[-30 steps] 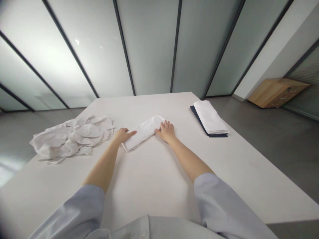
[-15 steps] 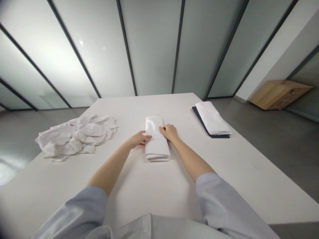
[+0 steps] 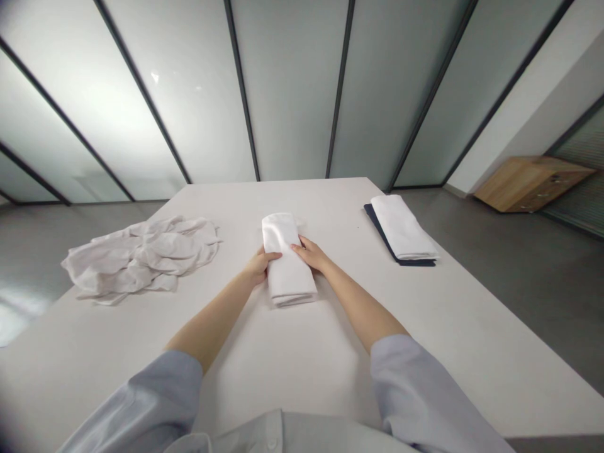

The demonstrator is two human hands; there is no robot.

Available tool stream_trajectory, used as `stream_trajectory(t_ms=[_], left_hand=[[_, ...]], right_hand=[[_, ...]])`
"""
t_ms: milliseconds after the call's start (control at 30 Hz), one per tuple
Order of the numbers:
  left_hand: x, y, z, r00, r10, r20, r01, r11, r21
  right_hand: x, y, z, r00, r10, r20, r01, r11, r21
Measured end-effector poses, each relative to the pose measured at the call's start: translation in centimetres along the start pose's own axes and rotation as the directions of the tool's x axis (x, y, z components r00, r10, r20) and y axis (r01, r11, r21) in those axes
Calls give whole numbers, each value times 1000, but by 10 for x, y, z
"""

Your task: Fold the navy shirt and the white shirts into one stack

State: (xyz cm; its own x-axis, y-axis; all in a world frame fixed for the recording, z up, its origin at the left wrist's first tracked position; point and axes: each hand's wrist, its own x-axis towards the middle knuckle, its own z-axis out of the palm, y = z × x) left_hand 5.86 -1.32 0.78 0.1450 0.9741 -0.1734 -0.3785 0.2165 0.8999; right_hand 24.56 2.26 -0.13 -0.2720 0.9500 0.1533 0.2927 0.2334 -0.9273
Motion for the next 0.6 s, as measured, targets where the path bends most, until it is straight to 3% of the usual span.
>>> stream_trajectory(t_ms=[100, 200, 267, 367, 433, 500, 600], left_hand=[[0, -2, 0, 998, 52, -37, -54, 997, -48], [-1, -1, 0, 991, 133, -12, -134, 989, -59], [1, -2, 0, 982, 187, 36, -186, 982, -38], [8, -5, -7, 967, 251, 39, -254, 958, 132], [14, -7, -16, 947, 319, -44, -280, 884, 375], [17, -6, -27, 901, 414, -130, -253, 745, 618], [20, -2, -41, 848, 494, -192, -176, 603, 778]], right_hand=[[0, -13, 6, 977, 206, -61, -199, 974, 105], [-2, -30, 12, 904, 423, 61, -422, 860, 288], [-2, -39, 14, 876, 461, 142, -478, 791, 381], [2, -42, 7, 865, 488, 119, -493, 776, 394], [7, -37, -7, 838, 541, 66, -534, 791, 299], [11, -27, -30, 807, 590, -12, -586, 803, 105], [15, -11, -77, 812, 564, -147, -581, 763, -283]])
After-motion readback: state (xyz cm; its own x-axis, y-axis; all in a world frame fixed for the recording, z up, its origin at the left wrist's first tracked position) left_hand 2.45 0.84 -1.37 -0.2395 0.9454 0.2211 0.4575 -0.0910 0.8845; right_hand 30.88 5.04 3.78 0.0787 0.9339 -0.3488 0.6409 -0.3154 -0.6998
